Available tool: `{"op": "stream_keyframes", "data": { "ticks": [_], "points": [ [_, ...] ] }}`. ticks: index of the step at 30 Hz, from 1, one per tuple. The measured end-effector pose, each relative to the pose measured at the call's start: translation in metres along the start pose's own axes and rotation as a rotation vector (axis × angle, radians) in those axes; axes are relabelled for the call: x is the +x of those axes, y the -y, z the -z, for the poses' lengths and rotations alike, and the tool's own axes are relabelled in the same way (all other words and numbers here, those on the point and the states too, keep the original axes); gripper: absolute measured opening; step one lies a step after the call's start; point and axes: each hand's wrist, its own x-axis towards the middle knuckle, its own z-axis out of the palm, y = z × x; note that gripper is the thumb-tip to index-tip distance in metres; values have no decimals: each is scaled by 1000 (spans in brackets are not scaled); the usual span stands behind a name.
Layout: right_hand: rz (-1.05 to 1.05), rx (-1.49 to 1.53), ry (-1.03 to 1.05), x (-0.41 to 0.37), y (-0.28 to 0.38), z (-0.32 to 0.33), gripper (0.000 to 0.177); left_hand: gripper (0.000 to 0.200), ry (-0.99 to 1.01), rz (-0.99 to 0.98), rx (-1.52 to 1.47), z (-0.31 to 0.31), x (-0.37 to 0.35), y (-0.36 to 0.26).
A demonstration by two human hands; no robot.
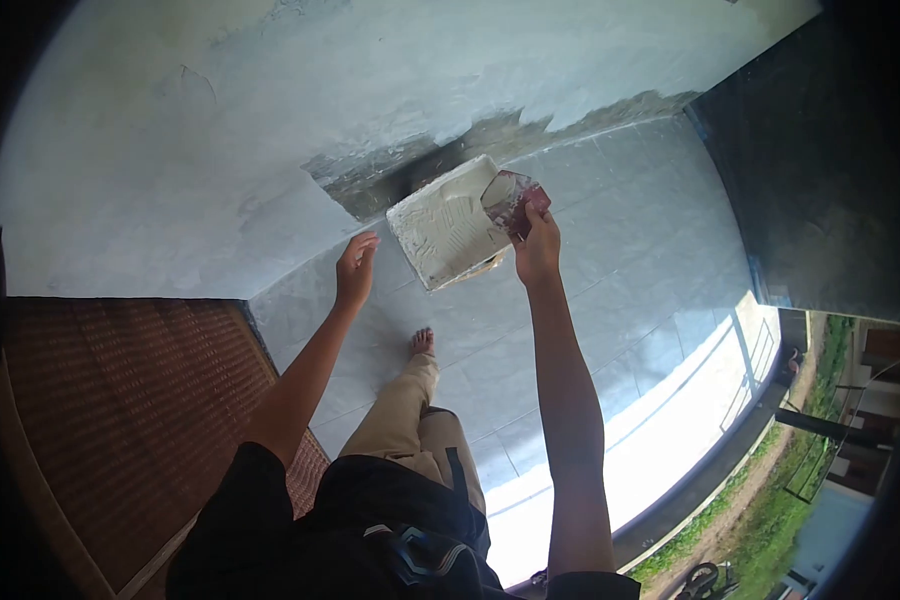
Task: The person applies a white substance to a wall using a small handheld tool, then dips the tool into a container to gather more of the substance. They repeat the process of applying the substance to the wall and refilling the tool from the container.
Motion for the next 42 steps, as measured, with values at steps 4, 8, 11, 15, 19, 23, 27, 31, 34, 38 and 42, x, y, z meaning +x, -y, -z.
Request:
{"op": "stream_keyframes", "data": {
  "ticks": [4,8,11,15,19,23,27,31,34,38,42],
  "points": [
    [-49,-120,-20,42,-11,22,32,27,8,32,-32,-33,4,29],
    [35,-372,27,93,-30,57,27,27,-21,128,-10,-61,-1,46],
    [148,-657,70,137,-45,82,23,28,-83,220,0,-83,-7,75],
    [369,-1118,145,165,-59,91,19,31,-196,259,-11,-106,-26,117],
    [477,-1250,319,190,-86,104,17,35,-251,276,17,-129,-31,167],
    [652,-1235,549,229,-127,132,21,39,-319,256,28,-143,-32,207],
    [695,-1354,573,243,-141,142,26,48,-293,258,159,-149,-34,228],
    [675,-1381,619,242,-151,148,26,51,-357,214,193,-158,-35,244],
    [689,-1327,632,238,-156,153,21,52,-327,266,159,-160,-34,245],
    [720,-1420,624,234,-157,156,24,52,-279,314,187,-161,-33,244],
    [671,-1496,653,226,-157,159,20,53,-294,168,263,-161,-34,260]
  ]
}}
